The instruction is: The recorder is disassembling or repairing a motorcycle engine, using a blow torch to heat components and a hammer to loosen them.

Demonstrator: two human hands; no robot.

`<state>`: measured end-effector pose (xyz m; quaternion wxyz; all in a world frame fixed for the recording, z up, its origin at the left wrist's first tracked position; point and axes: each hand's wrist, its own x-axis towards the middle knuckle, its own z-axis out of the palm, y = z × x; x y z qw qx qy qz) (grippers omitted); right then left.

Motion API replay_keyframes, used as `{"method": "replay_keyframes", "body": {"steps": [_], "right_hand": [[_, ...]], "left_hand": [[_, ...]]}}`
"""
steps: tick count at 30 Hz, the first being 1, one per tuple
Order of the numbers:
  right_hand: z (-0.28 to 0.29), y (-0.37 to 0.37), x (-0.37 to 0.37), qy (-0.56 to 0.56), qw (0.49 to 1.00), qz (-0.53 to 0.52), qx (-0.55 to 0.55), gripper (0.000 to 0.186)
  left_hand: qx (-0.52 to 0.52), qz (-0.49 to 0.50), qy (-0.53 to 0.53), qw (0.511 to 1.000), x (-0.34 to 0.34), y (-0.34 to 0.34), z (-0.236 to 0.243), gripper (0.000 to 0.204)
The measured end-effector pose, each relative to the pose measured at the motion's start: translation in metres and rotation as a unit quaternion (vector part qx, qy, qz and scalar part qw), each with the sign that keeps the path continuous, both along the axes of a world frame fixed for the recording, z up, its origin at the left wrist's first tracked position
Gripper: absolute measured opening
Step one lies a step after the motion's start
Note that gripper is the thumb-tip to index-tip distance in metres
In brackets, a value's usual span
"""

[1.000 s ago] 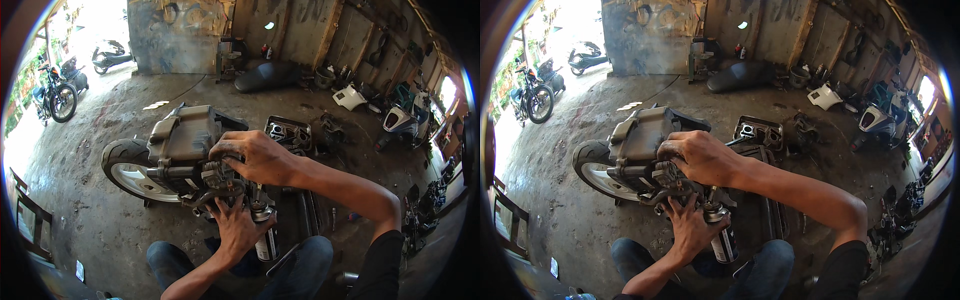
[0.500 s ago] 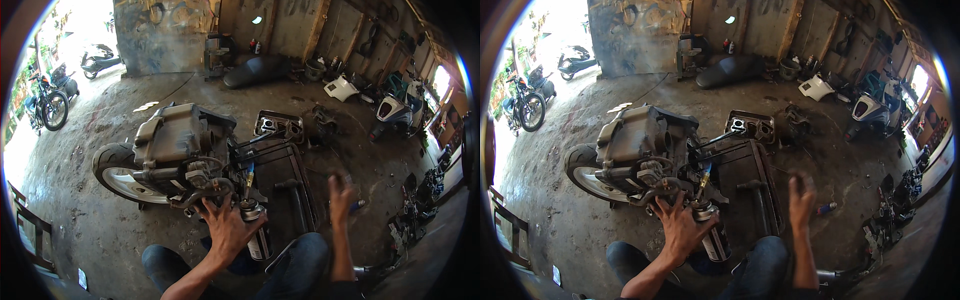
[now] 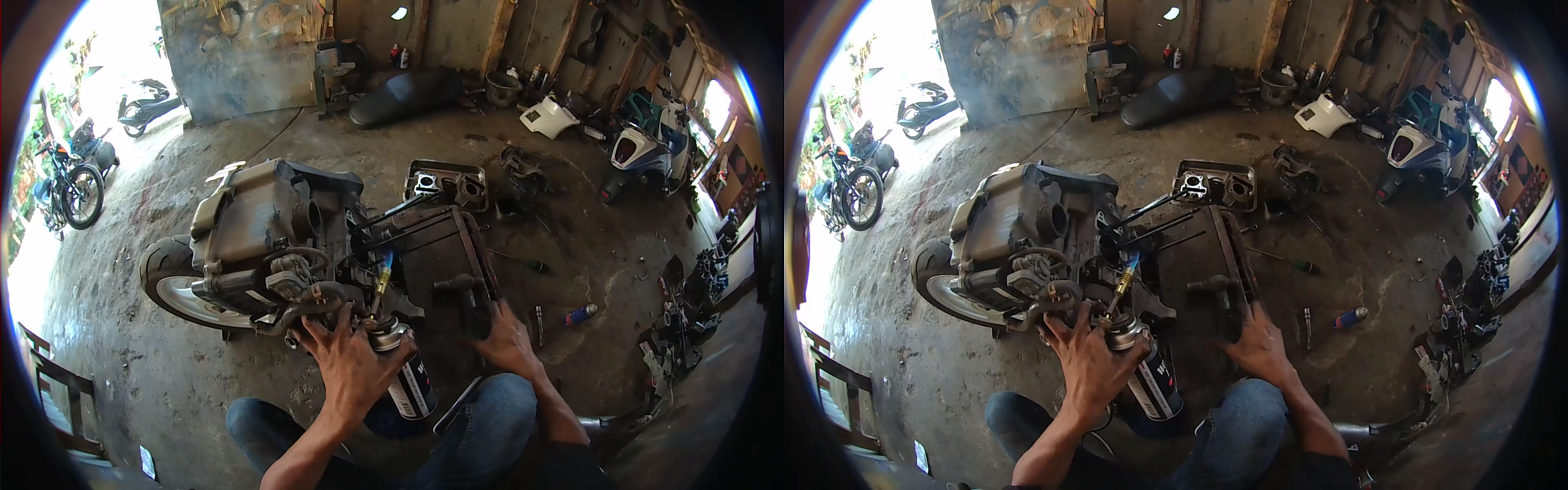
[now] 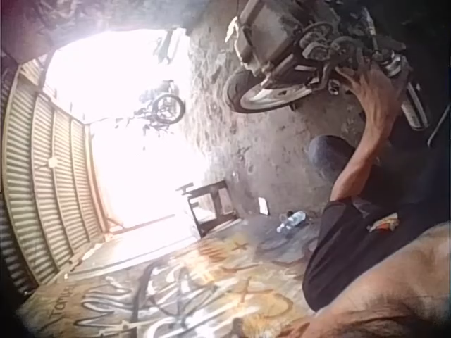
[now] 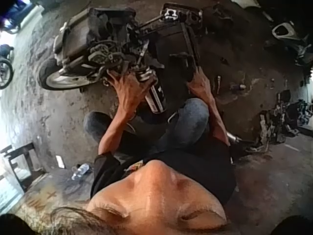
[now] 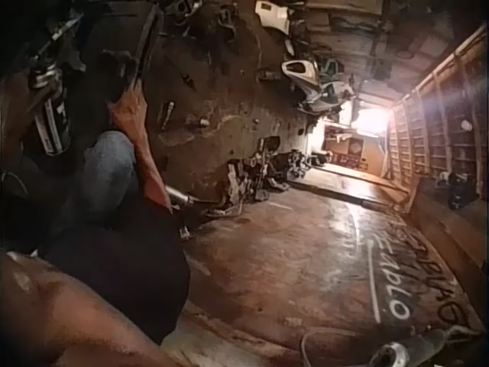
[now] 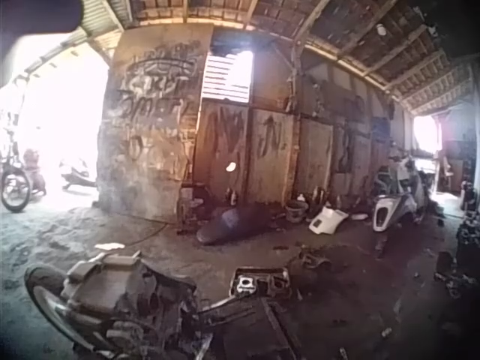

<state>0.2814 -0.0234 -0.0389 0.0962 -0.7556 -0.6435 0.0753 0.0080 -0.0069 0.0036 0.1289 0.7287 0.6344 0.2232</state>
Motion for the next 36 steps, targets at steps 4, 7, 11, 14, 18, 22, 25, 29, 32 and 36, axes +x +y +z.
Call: {"method": "replay_keyframes", "body": {"steps": [4,7,11,14,18,22,25,29,32,36], "right_hand": [[-0.019,0.002,0.015,0.031,0.998,0.029,-0.043,0.079],[-0.012,0.017,0.028,0.237,0.961,-0.035,-0.139,0.07],[-0.015,0.021,0.026,0.471,0.87,-0.099,-0.101,0.057],[-0.029,0.031,-0.002,0.607,0.787,-0.064,0.086,0.058],[-0.028,0.046,-0.022,0.651,0.747,-0.117,0.073,0.063],[-0.027,0.061,-0.026,0.563,0.818,-0.094,0.071,0.068],[-0.062,0.068,-0.024,0.538,0.828,-0.102,0.117,0.069],[-0.052,0.07,-0.03,0.444,0.891,-0.03,0.087,0.068],[-0.062,0.068,-0.03,0.442,0.875,-0.124,0.155,0.066],[-0.054,0.065,-0.037,0.608,0.756,-0.19,0.152,0.065]], "left_hand": [[-0.022,-0.005,-0.008,1.0,0.003,0.0,0.005,0.073],[0.0,0.019,0.015,1.0,0.0,-0.002,-0.004,0.056],[-0.021,0.019,0.01,1.0,0.002,0.0,0.001,0.055],[-0.042,0.005,0.007,0.999,0.003,0.0,0.002,0.07],[-0.036,0.018,0.009,0.999,0.003,0.0,0.0,0.069],[-0.036,0.018,0.025,0.999,0.0,0.002,-0.001,0.068],[-0.025,0.004,0.013,1.0,0.005,0.002,0.0,0.067],[-0.028,0.015,0.023,0.999,0.004,0.001,0.0,0.065],[-0.051,0.03,0.016,0.998,0.002,-0.001,-0.001,0.064],[-0.052,0.03,0.012,0.998,0.008,-0.002,0.005,0.06]]}}
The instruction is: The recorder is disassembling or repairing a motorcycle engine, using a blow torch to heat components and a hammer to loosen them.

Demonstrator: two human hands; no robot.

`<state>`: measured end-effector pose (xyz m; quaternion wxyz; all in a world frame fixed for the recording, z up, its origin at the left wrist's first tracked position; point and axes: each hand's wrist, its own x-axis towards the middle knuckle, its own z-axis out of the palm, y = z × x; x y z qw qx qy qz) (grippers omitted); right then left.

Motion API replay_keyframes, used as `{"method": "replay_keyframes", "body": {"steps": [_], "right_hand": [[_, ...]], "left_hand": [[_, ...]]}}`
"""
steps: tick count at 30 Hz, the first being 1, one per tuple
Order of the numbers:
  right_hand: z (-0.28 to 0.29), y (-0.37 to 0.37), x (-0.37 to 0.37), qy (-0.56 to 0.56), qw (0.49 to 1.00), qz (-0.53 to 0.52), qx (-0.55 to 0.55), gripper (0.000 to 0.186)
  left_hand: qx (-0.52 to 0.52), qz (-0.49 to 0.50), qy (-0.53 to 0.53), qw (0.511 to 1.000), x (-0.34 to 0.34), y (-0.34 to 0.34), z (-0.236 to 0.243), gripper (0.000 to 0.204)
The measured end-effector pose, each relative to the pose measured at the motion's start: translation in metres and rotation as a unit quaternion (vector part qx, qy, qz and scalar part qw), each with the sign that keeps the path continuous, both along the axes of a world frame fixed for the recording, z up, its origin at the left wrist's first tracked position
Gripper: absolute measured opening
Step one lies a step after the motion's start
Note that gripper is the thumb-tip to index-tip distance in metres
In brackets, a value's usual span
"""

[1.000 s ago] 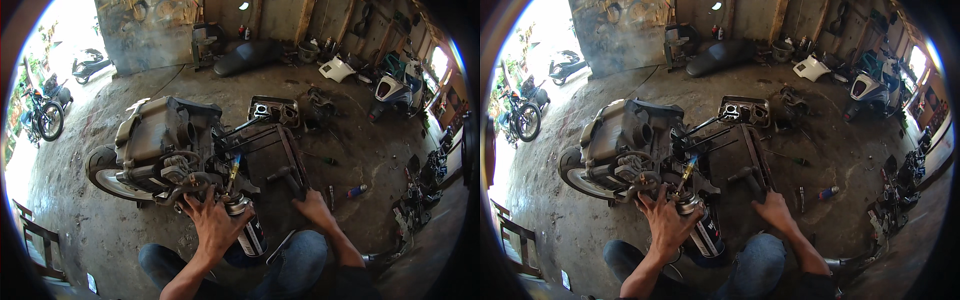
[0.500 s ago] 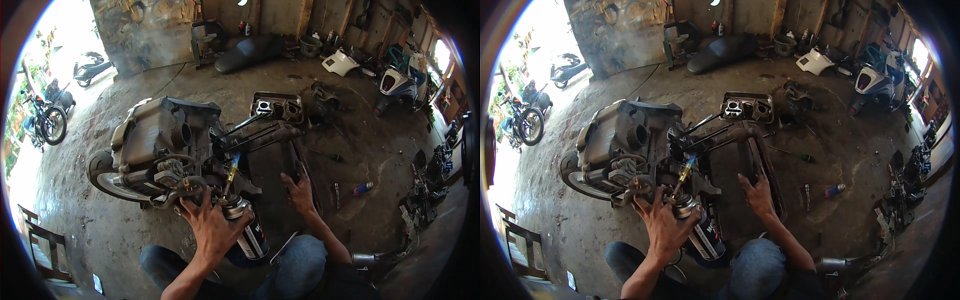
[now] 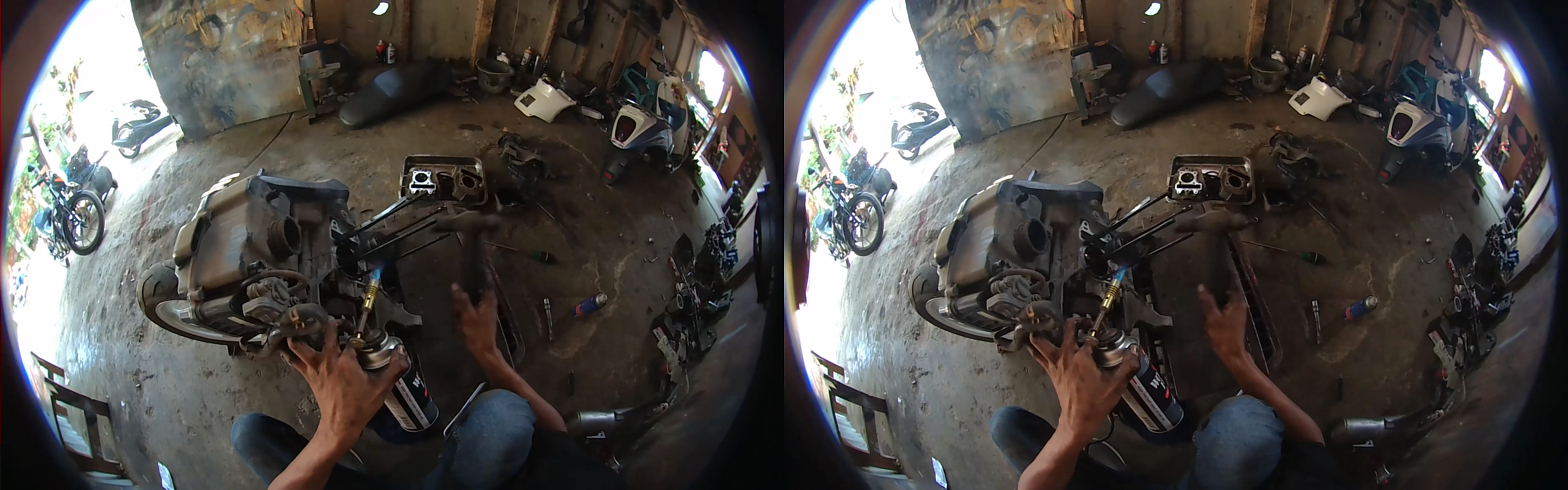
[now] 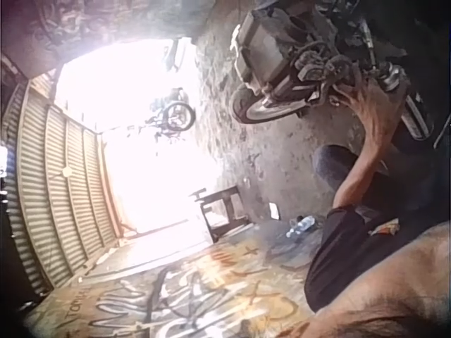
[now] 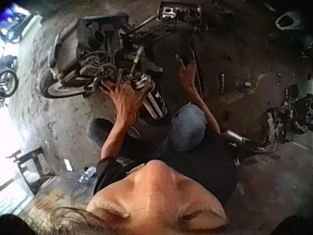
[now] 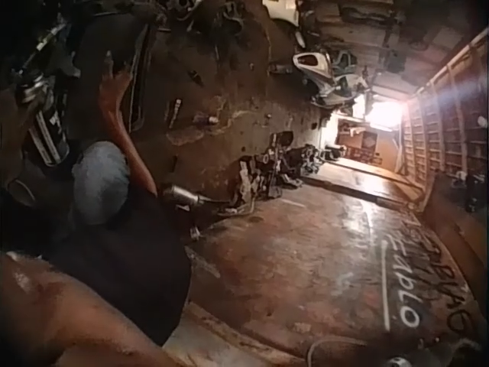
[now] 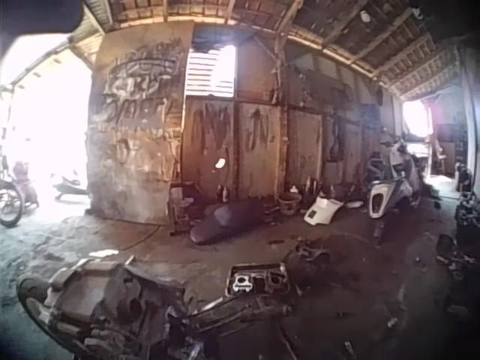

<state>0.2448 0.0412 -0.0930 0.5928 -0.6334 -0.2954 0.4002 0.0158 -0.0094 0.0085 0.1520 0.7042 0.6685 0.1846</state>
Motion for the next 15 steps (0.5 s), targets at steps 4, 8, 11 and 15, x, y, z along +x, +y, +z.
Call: {"method": "replay_keyframes", "body": {"steps": [4,8,11,15], "right_hand": [[-0.033,0.001,0.01,-0.295,0.939,0.095,0.15,0.058],[0.009,-0.004,-0.002,0.041,0.999,0.035,0.008,0.065],[-0.002,-0.003,-0.014,0.062,0.998,0.017,0.007,0.063],[-0.031,0.0,-0.018,-0.099,0.987,0.125,0.008,0.058]], "left_hand": [[0.007,0.006,0.003,1.0,0.001,-0.001,0.005,0.059],[0.0,-0.004,0.006,1.0,-0.004,0.003,-0.004,0.062],[-0.002,0.0,0.013,1.0,0.001,0.002,0.0,0.063],[0.024,0.016,0.01,1.0,0.001,0.0,0.002,0.058]]}}
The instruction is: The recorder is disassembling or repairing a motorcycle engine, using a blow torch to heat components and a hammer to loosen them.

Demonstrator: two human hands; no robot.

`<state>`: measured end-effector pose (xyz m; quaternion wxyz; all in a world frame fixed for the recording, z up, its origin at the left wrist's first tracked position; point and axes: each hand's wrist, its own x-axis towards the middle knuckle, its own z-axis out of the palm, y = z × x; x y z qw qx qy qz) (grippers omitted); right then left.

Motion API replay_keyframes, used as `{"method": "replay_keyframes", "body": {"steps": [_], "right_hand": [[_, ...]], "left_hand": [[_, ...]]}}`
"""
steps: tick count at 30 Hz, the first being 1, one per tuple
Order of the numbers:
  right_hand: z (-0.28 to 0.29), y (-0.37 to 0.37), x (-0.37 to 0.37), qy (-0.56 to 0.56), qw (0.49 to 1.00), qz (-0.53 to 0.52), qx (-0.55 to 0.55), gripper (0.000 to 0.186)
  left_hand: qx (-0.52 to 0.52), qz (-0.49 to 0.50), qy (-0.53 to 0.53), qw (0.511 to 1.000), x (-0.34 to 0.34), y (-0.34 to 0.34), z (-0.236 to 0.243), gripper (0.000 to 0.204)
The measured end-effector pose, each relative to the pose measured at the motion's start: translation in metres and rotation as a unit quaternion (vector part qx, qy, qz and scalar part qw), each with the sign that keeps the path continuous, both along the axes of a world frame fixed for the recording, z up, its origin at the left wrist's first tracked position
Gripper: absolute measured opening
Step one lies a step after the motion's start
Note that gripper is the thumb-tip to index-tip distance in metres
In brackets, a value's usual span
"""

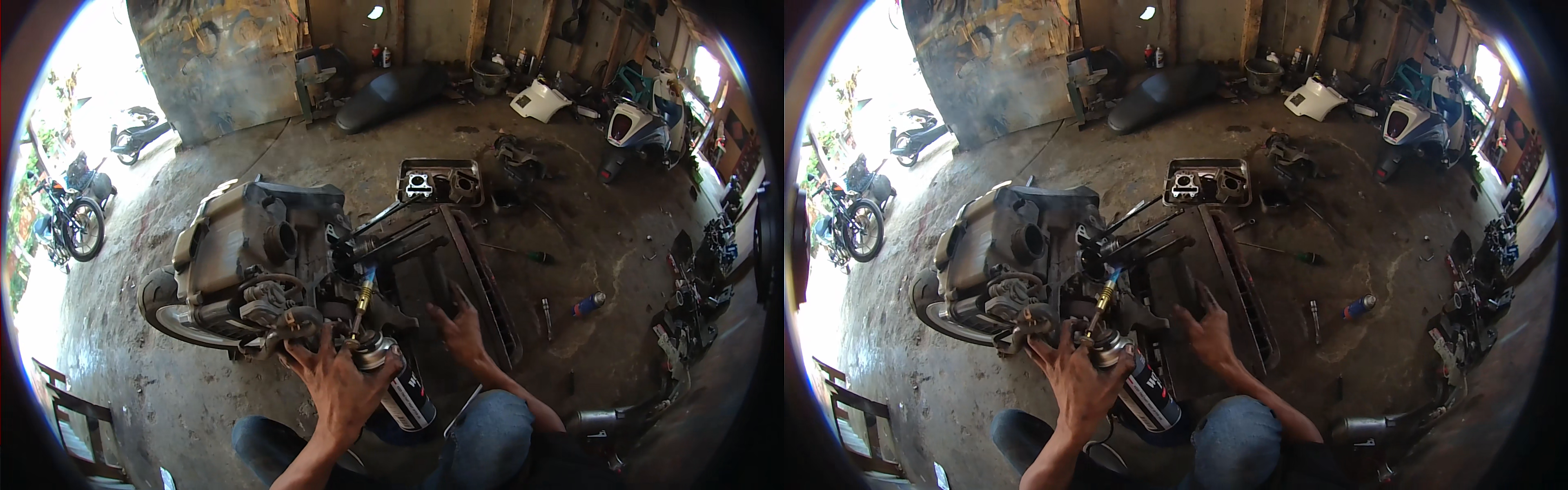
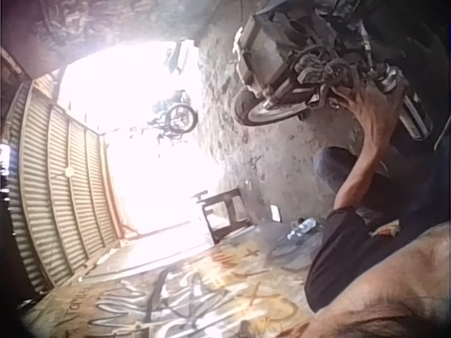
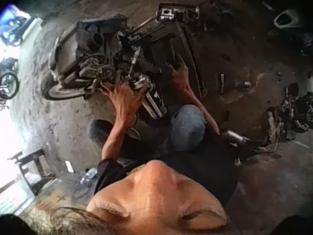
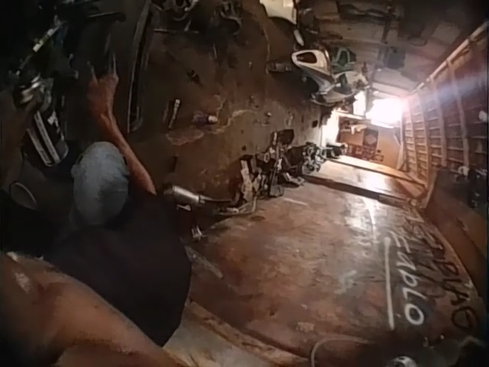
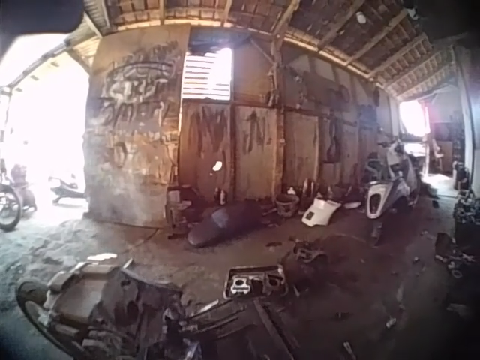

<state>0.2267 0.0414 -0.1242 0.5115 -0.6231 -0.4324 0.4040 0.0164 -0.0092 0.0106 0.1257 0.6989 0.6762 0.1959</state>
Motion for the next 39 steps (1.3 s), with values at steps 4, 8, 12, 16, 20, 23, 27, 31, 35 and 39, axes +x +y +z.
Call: {"method": "replay_keyframes", "body": {"steps": [4,8,12,16,20,23,27,31,35,39], "right_hand": [[0.015,0.004,0.004,0.06,0.986,-0.085,0.131,0.066],[0.018,-0.005,-0.009,0.05,0.997,-0.059,-0.03,0.069],[0.015,-0.004,-0.018,0.074,0.996,-0.014,0.044,0.071],[0.037,-0.013,-0.019,0.184,0.978,-0.099,0.007,0.07],[-0.001,-0.004,-0.022,0.082,0.996,0.01,0.016,0.072],[0.012,-0.01,-0.02,0.156,0.987,-0.019,0.017,0.074],[0.023,-0.013,-0.014,0.268,0.959,-0.071,-0.052,0.073],[0.007,-0.008,-0.02,0.141,0.99,-0.011,-0.006,0.068],[0.021,-0.015,-0.018,0.196,0.98,-0.013,0.003,0.065],[0.044,-0.024,-0.005,0.204,0.976,-0.076,0.009,0.061]], "left_hand": [[-0.014,0.002,-0.004,1.0,-0.002,0.002,-0.003,0.058],[-0.036,-0.021,0.005,0.999,-0.002,0.003,-0.005,0.069],[-0.038,-0.017,0.003,0.999,-0.007,0.003,-0.011,0.07],[-0.033,-0.012,0.015,0.999,-0.004,0.002,-0.011,0.067],[-0.026,-0.005,-0.006,1.0,-0.001,0.004,-0.007,0.065],[-0.029,-0.003,0.002,1.0,-0.004,0.005,-0.006,0.065],[-0.033,-0.01,0.0,0.999,0.0,0.004,-0.007,0.064],[-0.018,-0.012,-0.004,1.0,-0.001,0.003,-0.005,0.065],[-0.048,-0.001,-0.003,0.999,-0.001,0.002,-0.003,0.067],[-0.018,-0.024,-0.003,1.0,-0.003,0.002,-0.006,0.068]]}}
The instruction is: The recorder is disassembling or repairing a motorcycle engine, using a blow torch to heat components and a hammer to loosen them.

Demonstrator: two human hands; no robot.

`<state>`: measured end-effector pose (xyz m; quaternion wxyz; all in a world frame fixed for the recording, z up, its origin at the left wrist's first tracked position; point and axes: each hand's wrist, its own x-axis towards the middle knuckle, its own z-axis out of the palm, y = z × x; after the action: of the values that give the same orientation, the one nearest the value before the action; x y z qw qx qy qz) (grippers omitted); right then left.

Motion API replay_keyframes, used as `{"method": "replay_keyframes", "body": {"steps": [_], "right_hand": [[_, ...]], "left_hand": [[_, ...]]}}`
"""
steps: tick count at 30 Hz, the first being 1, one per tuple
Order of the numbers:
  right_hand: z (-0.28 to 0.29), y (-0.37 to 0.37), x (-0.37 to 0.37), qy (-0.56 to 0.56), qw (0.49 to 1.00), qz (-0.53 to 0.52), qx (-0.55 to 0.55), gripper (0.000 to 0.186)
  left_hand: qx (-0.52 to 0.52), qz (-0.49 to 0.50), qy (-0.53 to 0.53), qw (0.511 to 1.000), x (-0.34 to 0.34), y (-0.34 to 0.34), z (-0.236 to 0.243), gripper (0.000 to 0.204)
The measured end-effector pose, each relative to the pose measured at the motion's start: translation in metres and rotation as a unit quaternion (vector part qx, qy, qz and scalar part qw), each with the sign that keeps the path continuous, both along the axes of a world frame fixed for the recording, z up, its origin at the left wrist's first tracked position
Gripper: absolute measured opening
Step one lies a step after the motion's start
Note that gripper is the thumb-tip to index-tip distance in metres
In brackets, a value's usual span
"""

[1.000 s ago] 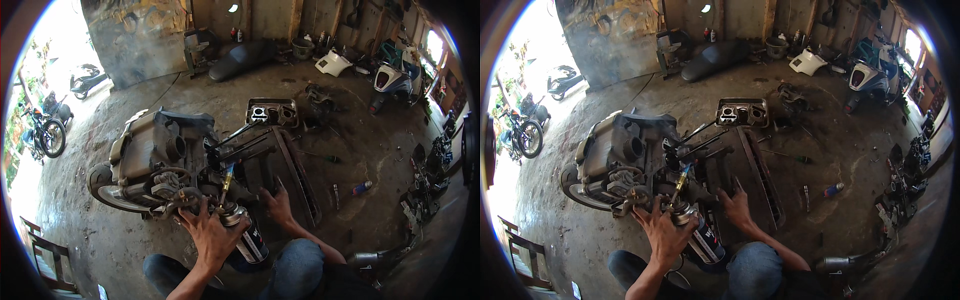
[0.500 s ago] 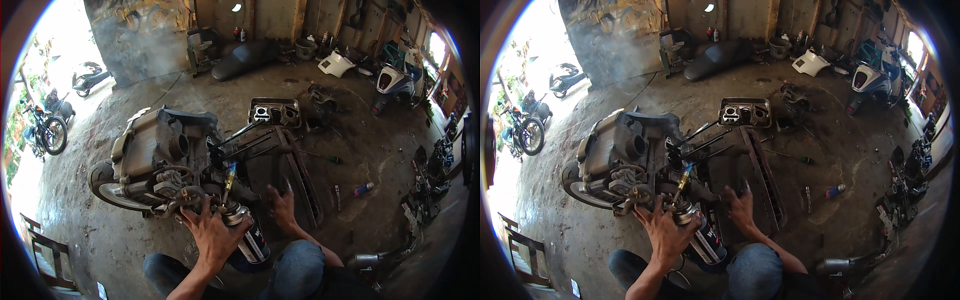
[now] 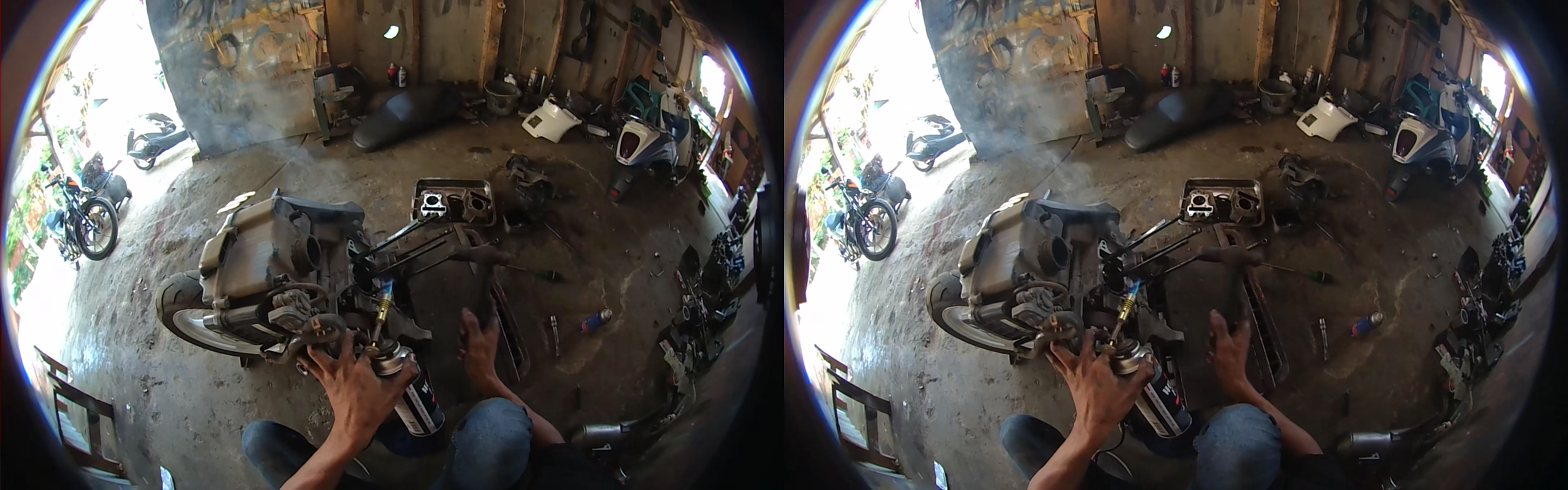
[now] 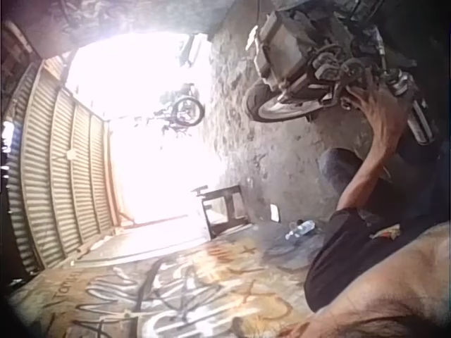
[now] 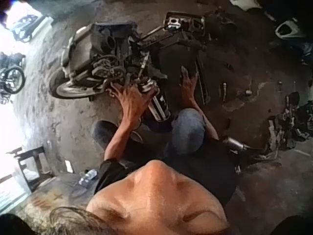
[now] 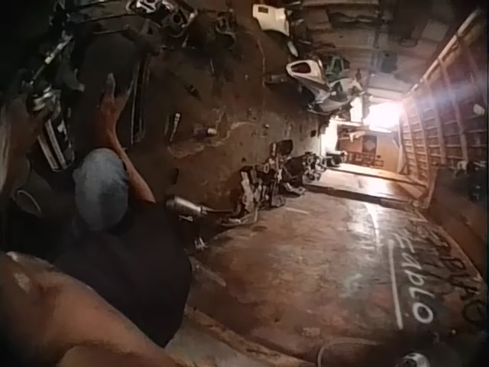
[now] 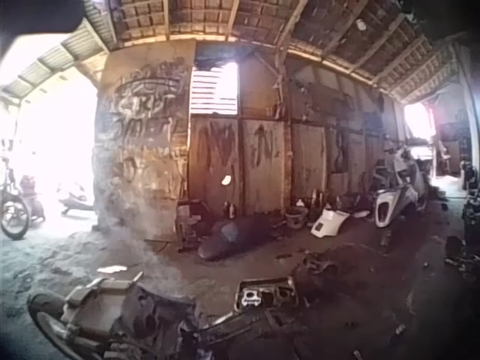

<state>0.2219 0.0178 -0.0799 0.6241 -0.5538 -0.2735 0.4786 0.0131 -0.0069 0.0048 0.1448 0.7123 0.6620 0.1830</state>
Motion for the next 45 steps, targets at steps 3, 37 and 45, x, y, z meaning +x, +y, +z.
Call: {"method": "replay_keyframes", "body": {"steps": [3,37,45], "right_hand": [[0.006,-0.002,0.006,0.076,0.988,-0.115,0.066,0.057],[0.055,0.013,-0.009,-0.021,0.999,0.028,0.03,0.034],[0.05,0.018,0.002,-0.1,0.99,0.093,0.032,0.042]], "left_hand": [[0.0,-0.007,0.001,1.0,0.0,0.0,-0.001,0.069],[-0.045,0.005,0.038,0.998,0.001,0.001,0.001,0.07],[-0.004,0.035,-0.011,0.999,0.005,-0.001,0.007,0.061]]}}
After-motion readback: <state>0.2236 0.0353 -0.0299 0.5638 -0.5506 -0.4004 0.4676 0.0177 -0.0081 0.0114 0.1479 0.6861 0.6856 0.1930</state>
